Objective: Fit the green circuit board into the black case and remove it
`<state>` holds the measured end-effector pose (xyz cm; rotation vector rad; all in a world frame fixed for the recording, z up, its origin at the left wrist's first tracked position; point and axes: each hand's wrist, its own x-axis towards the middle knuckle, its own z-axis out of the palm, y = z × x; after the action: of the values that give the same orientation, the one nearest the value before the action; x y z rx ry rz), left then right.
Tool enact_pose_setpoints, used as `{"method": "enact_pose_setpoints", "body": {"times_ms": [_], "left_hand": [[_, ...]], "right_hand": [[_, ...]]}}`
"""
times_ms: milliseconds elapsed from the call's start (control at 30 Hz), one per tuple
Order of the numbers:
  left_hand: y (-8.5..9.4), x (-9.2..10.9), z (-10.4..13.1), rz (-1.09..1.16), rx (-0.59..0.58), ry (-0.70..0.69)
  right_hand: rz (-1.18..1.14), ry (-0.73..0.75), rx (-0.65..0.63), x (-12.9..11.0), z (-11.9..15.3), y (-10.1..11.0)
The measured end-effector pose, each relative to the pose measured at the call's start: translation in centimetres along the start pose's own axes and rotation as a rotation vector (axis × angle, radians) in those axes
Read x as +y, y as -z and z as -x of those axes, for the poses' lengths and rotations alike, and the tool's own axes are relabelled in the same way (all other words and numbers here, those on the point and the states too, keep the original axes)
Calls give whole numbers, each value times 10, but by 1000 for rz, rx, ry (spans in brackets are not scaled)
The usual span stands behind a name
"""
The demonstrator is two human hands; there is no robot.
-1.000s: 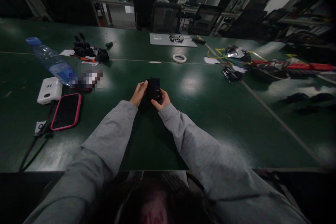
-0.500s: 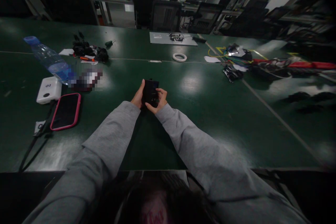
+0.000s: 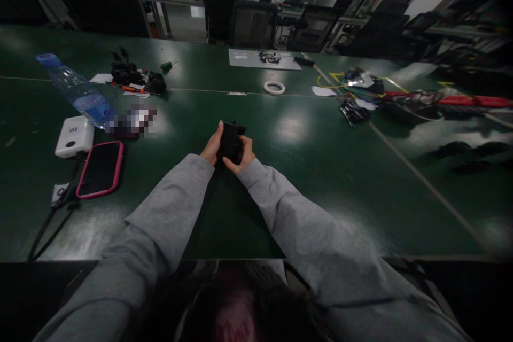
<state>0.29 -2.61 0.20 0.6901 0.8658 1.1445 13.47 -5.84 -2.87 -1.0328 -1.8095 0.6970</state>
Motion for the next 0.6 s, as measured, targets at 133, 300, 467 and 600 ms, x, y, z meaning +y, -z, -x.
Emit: {"method": "enact_pose_setpoints", "body": {"times_ms": [133,300,467,600], "left_hand": [[3,-2,-2,-9,35,-59],[12,0,-6,131,0,-66],[18,10,-4,245,-54,-144],[9,20,7,235,-70,-110]], "right_hand": [[-7,27,-12,-12,3,6],[33,127,58,-25,3,16],[122,162,225,-27,0,27],[97,97,256,-19,-2,29]]}}
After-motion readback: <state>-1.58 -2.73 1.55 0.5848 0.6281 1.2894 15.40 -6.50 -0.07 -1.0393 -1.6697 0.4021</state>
